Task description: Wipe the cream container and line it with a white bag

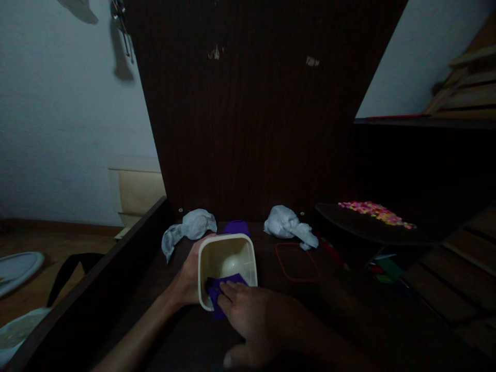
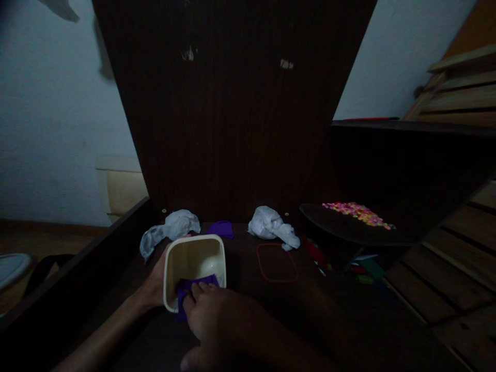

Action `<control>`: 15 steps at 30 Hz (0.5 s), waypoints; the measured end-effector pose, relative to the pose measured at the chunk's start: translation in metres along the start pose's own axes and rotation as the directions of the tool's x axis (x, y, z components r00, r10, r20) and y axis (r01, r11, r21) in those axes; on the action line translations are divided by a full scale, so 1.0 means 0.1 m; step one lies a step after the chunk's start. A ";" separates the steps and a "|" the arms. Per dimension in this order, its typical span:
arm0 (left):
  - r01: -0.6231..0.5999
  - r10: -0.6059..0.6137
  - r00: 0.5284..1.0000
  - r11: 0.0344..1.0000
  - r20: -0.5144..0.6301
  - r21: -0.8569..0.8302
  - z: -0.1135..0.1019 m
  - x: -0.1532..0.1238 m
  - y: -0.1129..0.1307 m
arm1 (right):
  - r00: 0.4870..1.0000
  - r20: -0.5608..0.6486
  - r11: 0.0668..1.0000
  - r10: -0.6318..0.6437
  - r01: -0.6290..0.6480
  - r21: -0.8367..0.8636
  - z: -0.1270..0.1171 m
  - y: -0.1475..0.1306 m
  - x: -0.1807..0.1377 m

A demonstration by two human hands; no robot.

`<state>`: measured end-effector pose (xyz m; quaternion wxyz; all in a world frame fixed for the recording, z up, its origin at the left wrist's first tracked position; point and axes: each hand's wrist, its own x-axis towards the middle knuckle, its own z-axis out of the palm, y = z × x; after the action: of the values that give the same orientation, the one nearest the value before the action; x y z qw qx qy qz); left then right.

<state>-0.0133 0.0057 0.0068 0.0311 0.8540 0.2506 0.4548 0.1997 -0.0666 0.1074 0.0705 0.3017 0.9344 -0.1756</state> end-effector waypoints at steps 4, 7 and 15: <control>0.034 -0.034 0.999 0.999 0.017 0.014 0.01 0.01 0.02 | 0.993 -0.082 0.981 0.086 -0.099 -0.167 0.08 0.02 -0.01; 0.008 -0.009 1.000 0.999 0.018 0.038 0.03 0.02 0.03 | 0.992 -0.100 0.968 0.074 -0.095 -0.232 0.11 0.02 0.06; 0.018 -0.007 0.997 0.988 -0.074 0.153 -0.01 0.01 0.08 | 0.938 -0.272 0.977 0.214 -0.210 0.044 0.11 0.03 0.06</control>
<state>-0.0104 -0.0010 0.0100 -0.0410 0.8351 0.2911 0.4650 0.1973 -0.0655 0.0947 -0.0438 0.4226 0.8959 -0.1299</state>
